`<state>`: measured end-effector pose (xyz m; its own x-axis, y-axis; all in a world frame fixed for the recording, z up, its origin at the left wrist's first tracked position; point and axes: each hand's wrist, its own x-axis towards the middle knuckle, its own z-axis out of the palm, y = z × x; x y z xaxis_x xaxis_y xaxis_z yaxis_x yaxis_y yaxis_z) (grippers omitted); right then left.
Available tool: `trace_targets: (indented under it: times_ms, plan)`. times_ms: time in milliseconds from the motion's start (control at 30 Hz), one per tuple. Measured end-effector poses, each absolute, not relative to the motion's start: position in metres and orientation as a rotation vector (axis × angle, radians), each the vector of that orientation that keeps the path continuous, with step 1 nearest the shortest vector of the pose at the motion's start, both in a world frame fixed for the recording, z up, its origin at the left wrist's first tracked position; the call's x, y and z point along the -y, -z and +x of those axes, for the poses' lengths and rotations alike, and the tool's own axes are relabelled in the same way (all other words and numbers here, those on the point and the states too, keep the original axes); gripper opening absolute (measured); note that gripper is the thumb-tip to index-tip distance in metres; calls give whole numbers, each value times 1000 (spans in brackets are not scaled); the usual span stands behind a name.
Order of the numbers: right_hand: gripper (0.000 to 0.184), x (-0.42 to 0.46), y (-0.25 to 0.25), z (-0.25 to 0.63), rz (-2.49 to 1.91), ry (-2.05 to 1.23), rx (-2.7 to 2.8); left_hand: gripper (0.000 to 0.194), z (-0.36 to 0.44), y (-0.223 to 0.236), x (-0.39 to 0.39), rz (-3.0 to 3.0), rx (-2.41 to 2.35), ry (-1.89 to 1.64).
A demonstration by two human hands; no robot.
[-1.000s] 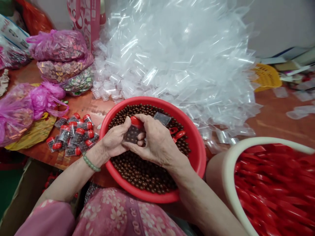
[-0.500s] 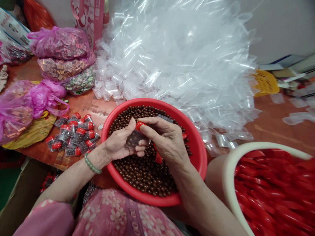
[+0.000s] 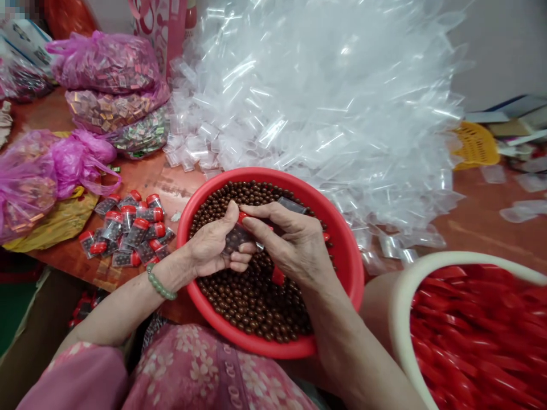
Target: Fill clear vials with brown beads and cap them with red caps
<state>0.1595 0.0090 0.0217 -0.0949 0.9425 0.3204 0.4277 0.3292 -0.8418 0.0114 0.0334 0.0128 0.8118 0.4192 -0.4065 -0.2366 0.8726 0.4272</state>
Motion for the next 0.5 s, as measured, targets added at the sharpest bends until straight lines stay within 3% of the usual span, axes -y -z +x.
trace_targets:
  times_ms: [67,233,333,500]
  plan:
    - [27,-6,-19,158,-1262,-583,1813,65,12,-11,-33,389,-533,-406]
    - [76,2,-9,154,-1251,-270,2090,70,13,-7,-33,435,-556,-473]
    - [79,3,-6,151,-1270,-140,2116,71,14,-6,-33,430,-533,-456]
    - [66,3,-7,149,-1234,64,2090,74,15,-4,-31,513,-520,-466]
